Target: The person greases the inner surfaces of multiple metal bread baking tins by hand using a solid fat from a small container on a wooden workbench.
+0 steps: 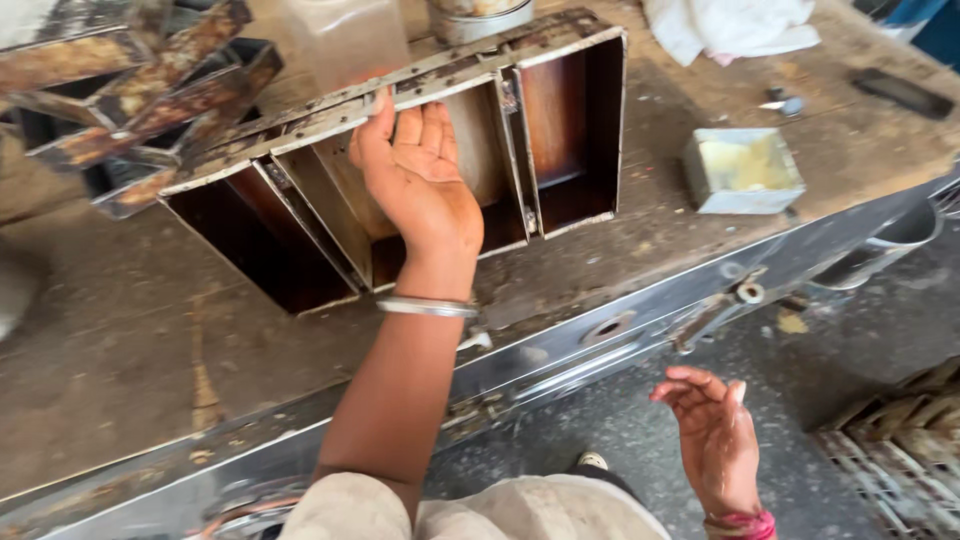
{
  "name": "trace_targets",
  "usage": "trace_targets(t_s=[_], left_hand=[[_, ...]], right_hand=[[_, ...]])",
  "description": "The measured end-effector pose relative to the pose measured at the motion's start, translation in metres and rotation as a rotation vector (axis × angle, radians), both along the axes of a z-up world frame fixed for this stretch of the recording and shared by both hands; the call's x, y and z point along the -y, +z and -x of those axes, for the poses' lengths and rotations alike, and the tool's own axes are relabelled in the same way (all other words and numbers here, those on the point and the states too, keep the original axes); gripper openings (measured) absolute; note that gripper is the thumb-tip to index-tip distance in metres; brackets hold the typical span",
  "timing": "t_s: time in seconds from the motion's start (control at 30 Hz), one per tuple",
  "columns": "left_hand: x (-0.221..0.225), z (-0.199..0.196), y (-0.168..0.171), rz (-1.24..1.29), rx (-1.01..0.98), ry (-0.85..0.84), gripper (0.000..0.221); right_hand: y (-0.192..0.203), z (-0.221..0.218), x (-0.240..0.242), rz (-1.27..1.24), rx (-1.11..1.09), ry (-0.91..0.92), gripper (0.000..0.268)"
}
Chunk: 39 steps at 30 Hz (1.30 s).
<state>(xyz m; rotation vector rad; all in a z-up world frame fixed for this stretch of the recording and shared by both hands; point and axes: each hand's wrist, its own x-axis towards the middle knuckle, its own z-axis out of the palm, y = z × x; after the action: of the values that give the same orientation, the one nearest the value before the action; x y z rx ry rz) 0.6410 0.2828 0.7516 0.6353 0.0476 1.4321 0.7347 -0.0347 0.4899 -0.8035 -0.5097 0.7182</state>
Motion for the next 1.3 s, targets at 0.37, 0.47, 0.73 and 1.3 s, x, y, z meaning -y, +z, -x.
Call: trace_targets(t_s=[0.37, 0.47, 0.73, 1.3], left_hand=[[0.018, -0.114, -0.102, -0.131, -0.007, 0.263, 0.056], [0.017, -0.142, -0.126, -0.237, 0.007, 0.354, 0.058], [0.006, -0.136, -0.121, -0.315, 0.035, 0.524, 0.049], [0.139, -0.035, -0.181, 0.067, -0.753, 0.562, 0.032]], right_hand=[[-0.010, -0.165, 0.031, 0.130, 0.069, -0.089, 0.061], [-0.008, -0.213, 0.033, 0.149, 0.192, -0.057, 0.056], [0.017, -0.276, -0.003, 0.266, 0.271, -0.009, 0.052], [0.096, -0.376, -0.120, 0.528, 1.931, 0.158, 0.015]])
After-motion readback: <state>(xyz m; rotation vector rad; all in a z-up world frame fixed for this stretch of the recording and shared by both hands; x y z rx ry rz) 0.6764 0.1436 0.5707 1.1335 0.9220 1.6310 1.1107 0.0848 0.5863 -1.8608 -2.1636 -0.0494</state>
